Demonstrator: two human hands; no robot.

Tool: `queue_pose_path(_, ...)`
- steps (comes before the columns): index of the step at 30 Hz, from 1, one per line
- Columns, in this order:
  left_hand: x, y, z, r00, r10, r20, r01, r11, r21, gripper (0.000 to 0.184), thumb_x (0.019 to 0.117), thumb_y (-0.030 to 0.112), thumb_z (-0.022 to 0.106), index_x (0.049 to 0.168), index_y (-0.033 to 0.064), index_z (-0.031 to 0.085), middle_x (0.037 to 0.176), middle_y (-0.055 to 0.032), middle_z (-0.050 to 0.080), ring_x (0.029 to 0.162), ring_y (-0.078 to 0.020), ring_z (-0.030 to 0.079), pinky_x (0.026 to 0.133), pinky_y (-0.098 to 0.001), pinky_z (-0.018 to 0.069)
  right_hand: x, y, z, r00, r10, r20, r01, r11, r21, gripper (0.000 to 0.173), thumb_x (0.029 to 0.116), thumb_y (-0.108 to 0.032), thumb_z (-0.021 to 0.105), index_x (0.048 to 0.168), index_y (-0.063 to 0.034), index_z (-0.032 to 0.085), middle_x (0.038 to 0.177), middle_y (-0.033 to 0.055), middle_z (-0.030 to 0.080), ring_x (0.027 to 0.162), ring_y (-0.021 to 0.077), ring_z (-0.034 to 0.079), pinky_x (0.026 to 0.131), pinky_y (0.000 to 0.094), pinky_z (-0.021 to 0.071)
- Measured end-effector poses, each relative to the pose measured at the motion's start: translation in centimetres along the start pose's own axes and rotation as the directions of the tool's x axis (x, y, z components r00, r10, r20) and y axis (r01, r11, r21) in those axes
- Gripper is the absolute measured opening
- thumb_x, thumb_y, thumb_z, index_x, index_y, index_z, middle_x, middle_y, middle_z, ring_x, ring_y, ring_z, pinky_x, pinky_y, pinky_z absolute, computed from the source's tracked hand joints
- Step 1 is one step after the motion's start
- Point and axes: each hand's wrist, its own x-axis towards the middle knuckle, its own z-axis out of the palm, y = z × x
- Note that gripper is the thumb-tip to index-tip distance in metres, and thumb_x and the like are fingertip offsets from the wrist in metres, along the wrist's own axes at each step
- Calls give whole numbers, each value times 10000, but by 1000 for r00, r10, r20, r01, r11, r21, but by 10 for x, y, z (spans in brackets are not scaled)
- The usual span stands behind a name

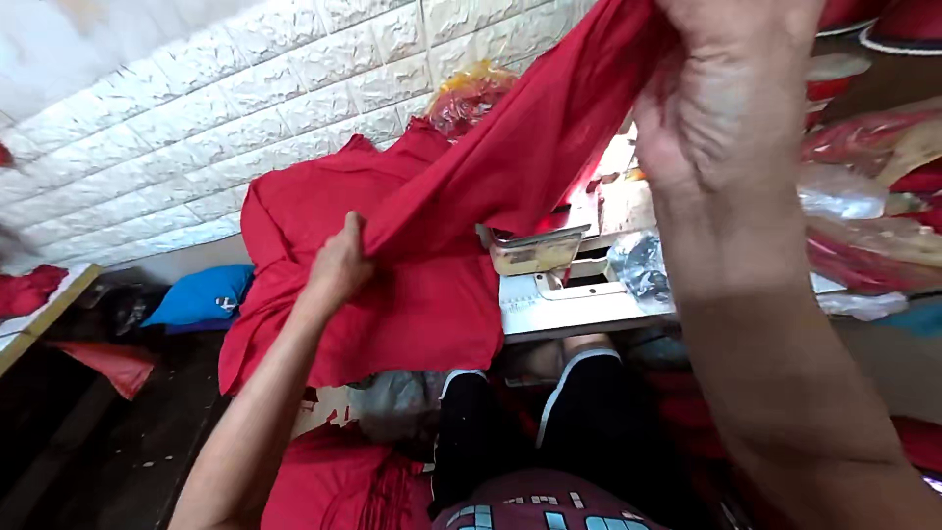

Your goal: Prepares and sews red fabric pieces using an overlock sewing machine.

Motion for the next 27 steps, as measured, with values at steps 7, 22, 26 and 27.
queue_pose_path(7, 49, 6, -97, 773, 491, -403, -316, 847, 427, 215, 1023, 58, 446, 1137, -72, 574, 1126, -346, 605, 1059, -551, 605, 837, -677, 469, -28, -6, -22, 986, -23, 166, 46, 990, -132, 107, 1032, -71, 566, 993, -107, 659, 916, -31, 726, 887, 86, 711, 904, 311, 597)
queue_pose_path(22, -37, 115, -13, 317, 822, 472, -762, 518, -390, 651, 1122, 458, 243, 1068, 47, 744, 1047, -117, 753, 1129, -249, 681, 1066, -560, 388, -201, 6, -55, 839, 145, 525, 205, 808, -552, 337, 1004, -262, 665, 786, -24, 569, 700, 67, 569, 741, 102, 563, 992, 297, 371)
queue_pose_path(26, -54, 109, -47, 315, 887, 338, -899, 393, -193, 466, 1057, 454, 473, 807, 140, 710, 732, -9, 653, 719, -184, 634, 713, -415, 469, -191, -2, -58, 888, 173, 427, 111, 819, -563, 261, 1028, -320, 628, 1002, -72, 706, 929, 2, 727, 926, 34, 649, 995, 276, 467)
queue_pose_path(27, -60, 111, -55, 325, 894, 308, -913, 382, -143, 418, 1048, 413, 492, 817, 144, 715, 739, -3, 647, 713, -182, 625, 669, -396, 457, -182, -8, -58, 912, 139, 386, 115, 816, -566, 263, 1049, -334, 586, 1093, -108, 715, 1047, -27, 745, 1021, 21, 664, 982, 264, 521)
